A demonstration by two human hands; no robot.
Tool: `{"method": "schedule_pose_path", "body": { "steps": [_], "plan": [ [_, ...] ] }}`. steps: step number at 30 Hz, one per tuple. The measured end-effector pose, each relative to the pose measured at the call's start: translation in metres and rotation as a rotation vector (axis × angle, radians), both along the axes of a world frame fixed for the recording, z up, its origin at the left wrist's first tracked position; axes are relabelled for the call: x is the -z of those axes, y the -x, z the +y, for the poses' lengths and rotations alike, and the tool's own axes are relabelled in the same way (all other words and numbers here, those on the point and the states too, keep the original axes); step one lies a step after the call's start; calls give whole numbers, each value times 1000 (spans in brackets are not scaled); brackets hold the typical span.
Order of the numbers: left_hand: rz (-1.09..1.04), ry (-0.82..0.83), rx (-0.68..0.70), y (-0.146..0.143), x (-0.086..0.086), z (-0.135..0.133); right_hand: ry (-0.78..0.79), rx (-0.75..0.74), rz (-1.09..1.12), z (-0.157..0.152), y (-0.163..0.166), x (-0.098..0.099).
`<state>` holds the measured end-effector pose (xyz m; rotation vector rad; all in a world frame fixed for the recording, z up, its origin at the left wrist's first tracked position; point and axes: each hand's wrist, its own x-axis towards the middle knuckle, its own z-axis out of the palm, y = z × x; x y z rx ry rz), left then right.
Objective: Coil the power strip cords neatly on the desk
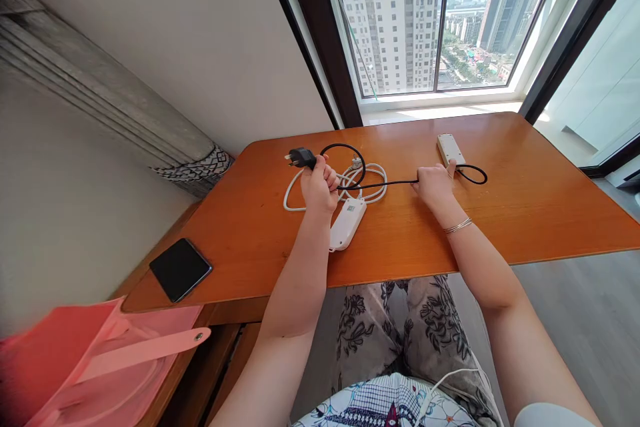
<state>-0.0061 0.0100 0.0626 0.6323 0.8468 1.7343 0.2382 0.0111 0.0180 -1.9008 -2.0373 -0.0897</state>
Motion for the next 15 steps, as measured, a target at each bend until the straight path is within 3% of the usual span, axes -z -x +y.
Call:
{"method": "schedule_pose_path", "body": {
  "steps": [5,10,15],
  "plan": [
    [229,37,25,-4,8,2,131,-127,184,4,-8,-10],
    [323,44,196,-9,14,2,133,-56,566,4,-18,-23],
    [443,22,185,-16,25,-1,379,-189,995,-1,-17,-30]
  ]
}}
